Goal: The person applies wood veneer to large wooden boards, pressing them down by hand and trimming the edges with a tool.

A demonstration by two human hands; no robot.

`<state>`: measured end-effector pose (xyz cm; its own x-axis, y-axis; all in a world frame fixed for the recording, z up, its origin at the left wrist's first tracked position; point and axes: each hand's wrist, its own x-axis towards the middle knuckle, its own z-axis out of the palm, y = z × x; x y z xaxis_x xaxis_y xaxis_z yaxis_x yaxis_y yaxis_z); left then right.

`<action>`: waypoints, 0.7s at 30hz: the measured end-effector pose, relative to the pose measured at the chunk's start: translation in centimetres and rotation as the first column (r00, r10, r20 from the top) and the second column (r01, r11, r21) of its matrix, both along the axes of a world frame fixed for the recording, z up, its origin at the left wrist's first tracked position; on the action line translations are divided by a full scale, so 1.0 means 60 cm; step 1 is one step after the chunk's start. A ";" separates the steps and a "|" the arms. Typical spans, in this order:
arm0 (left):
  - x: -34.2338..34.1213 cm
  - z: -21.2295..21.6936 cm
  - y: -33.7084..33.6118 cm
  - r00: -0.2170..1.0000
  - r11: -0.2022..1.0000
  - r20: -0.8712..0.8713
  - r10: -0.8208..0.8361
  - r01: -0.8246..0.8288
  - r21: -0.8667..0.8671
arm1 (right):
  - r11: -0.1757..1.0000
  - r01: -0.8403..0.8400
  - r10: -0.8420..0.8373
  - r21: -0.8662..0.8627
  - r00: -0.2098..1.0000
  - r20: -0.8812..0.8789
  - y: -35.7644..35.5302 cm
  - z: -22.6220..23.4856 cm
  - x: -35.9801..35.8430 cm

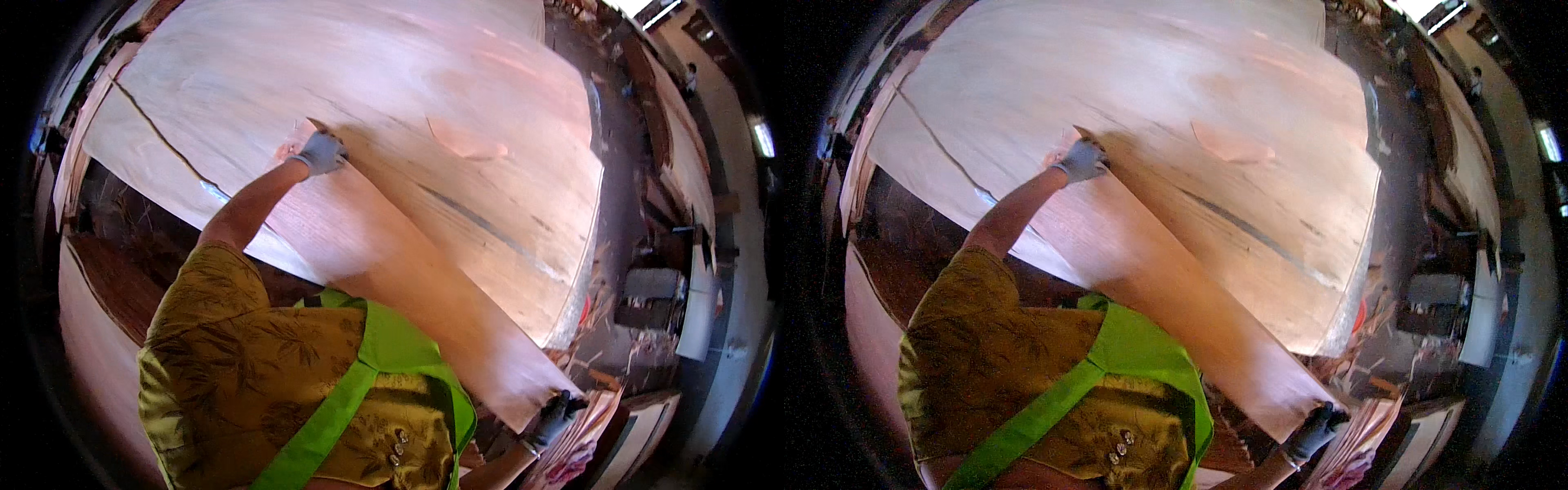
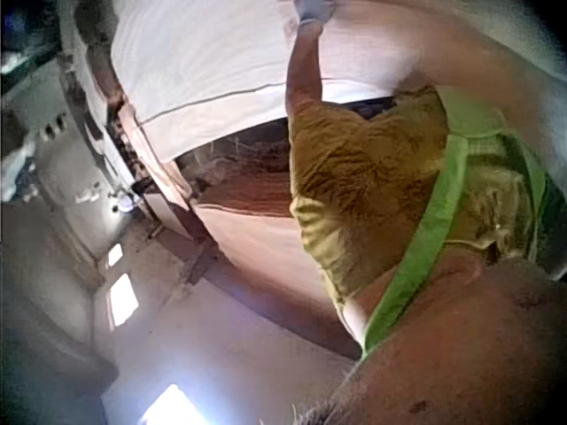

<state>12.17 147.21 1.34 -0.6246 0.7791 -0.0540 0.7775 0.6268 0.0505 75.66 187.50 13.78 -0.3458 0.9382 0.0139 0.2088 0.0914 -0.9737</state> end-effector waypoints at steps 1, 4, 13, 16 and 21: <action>-0.003 -0.006 -0.001 1.000 1.000 -0.016 -0.009 0.009 0.007 | 0.972 -0.023 0.006 0.236 0.997 0.073 0.021 -0.031 0.018; -0.005 -0.016 -0.019 1.000 1.000 -0.022 0.001 -0.001 0.007 | 0.976 0.027 -0.097 0.214 0.941 0.325 0.082 -0.108 0.052; -0.010 0.011 -0.059 0.993 0.993 0.051 0.111 -0.113 0.031 | 0.984 0.091 -0.059 -0.154 0.977 0.204 0.245 -0.266 -0.021; -0.010 0.043 -0.046 0.958 0.951 0.002 0.288 -0.285 -0.123 | 0.962 0.070 -0.029 -0.264 0.987 0.157 0.303 -0.304 -0.063; -0.017 0.072 -0.016 0.922 0.912 -0.199 0.333 -0.369 -0.180 | 0.911 -0.004 0.092 -0.411 0.977 0.195 0.355 -0.292 -0.131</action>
<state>11.14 146.26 5.63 -0.8693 0.4895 -0.0682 0.4917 0.8427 -0.2193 67.79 208.79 -3.76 -0.3440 0.8289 -0.4410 0.4132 -0.2881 -0.8639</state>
